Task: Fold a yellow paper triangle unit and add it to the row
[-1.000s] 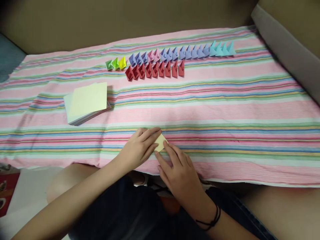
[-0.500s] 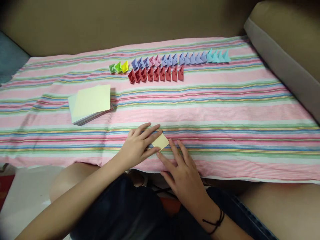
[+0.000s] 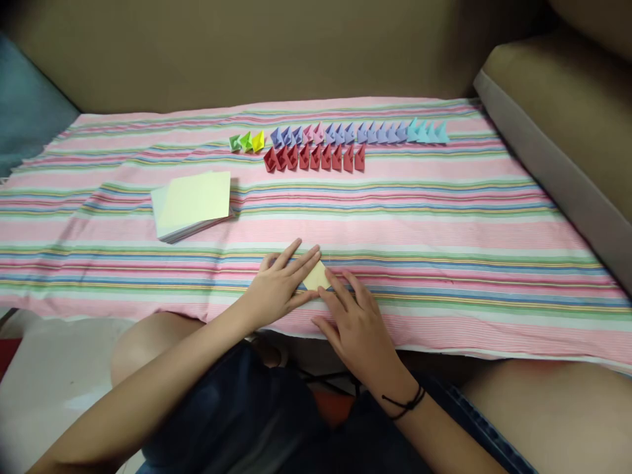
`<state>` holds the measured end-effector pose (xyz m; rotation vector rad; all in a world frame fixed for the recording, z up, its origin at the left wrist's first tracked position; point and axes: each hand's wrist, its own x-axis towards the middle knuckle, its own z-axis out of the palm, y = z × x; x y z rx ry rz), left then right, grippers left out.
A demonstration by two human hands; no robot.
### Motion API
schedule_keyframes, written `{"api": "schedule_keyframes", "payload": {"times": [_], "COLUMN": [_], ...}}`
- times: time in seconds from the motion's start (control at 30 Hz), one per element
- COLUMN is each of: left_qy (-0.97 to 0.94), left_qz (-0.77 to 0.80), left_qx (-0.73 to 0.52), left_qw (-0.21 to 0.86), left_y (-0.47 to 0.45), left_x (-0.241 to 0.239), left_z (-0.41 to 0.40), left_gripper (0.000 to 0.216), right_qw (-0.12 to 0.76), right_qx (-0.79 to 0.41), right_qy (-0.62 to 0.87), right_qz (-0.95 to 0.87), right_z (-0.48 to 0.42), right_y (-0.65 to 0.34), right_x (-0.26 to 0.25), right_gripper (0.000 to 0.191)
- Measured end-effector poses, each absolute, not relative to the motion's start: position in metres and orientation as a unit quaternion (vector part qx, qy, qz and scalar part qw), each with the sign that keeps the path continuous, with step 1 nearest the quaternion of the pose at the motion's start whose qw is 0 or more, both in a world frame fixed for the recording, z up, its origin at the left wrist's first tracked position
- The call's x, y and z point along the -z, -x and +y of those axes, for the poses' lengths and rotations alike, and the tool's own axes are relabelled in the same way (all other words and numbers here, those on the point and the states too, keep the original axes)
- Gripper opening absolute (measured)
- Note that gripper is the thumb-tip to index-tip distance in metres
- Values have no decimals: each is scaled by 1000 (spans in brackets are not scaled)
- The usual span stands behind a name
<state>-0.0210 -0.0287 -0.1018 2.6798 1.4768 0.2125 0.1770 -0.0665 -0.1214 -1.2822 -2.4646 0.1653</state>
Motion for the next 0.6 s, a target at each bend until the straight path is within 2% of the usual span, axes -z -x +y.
{"api": "schedule_keyframes", "payload": {"times": [0.2, 0.33, 0.4, 0.5, 0.6], "left_qy": [-857, -817, -792, -738, -763], "left_qz": [487, 490, 490, 516, 507], "left_qx": [-139, -241, -302, -394, -373], "left_qw": [98, 184, 203, 186, 145], "left_y": [26, 30, 31, 32, 33], "left_x": [108, 106, 97, 67, 32], "left_z": [-24, -23, -27, -48, -83], "left_gripper": [74, 43, 35, 29, 20], "right_qw": [182, 193, 201, 214, 220], "right_qx": [-75, -86, -91, -90, -76], "right_qy": [443, 431, 421, 410, 411], "right_qz": [-875, -877, -880, -882, -881], "right_z": [-62, -59, -57, -55, -57], "right_y": [-176, -180, -182, -183, -183], "right_x": [121, 120, 120, 121, 124], "right_gripper": [41, 41, 40, 39, 39]}}
